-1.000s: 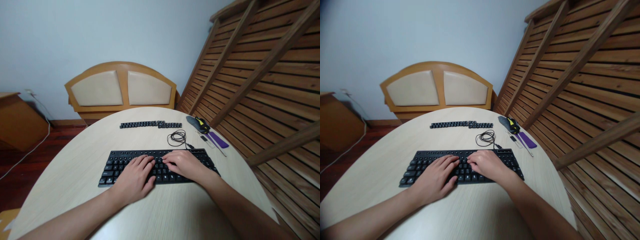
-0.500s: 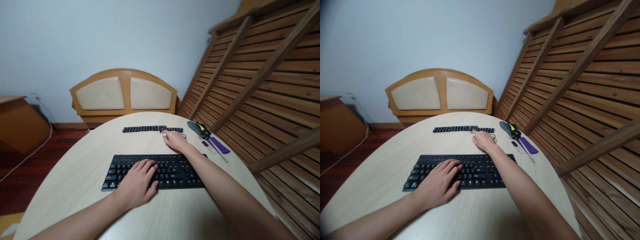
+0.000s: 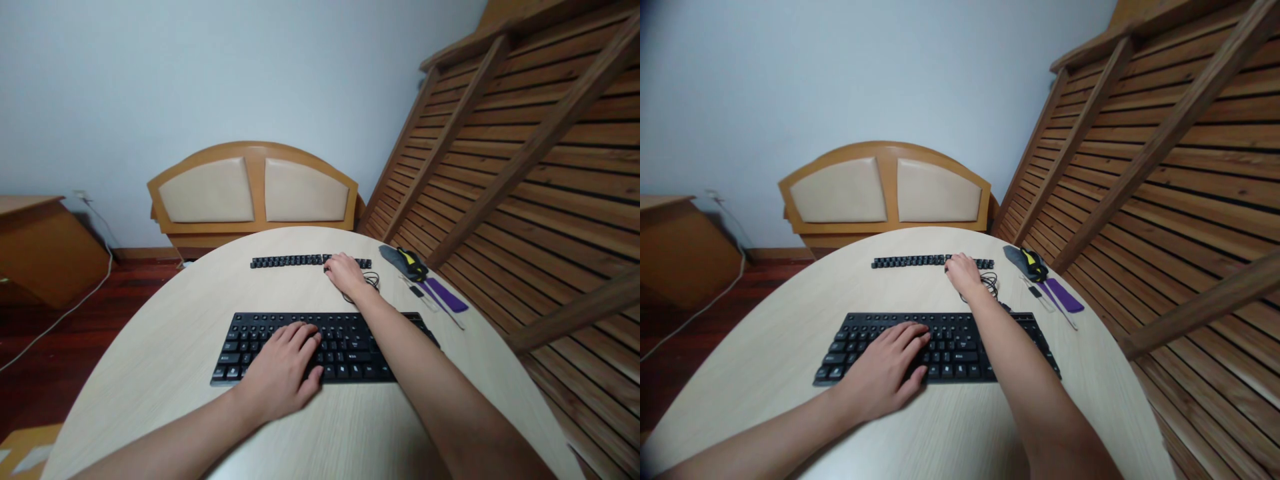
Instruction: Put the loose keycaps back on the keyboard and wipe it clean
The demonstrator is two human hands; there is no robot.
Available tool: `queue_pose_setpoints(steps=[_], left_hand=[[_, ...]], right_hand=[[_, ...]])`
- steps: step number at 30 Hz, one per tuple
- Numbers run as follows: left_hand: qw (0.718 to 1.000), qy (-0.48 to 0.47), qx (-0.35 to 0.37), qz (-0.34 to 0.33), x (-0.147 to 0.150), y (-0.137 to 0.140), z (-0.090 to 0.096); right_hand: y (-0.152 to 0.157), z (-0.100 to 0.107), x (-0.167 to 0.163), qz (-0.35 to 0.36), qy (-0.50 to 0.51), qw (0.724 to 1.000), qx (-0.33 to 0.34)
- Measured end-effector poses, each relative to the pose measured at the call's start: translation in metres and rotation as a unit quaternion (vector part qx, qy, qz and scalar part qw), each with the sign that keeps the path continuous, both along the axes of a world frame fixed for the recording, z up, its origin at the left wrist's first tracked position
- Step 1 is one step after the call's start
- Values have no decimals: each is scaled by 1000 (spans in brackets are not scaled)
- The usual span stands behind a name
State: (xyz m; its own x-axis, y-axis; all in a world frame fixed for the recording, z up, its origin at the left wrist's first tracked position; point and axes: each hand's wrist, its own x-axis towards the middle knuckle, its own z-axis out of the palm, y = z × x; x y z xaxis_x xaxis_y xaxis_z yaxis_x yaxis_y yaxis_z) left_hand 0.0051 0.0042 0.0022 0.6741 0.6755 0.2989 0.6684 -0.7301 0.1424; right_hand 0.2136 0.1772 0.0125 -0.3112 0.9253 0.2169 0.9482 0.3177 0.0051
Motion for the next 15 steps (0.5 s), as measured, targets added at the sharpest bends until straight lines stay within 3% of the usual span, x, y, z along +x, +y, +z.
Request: queue_pose_setpoints(steps=[8,11,15], left_hand=[[1000,0,9,-3,0,-2,3],[1000,0,8,-3,0,-1,3],[1000,3,5,-2,0,-1,5]], right_hand=[[-66,14,10,85,53,995,-3],[-97,15,26,112,214,970,-16],[-127,10,46,127,326,932,-96]])
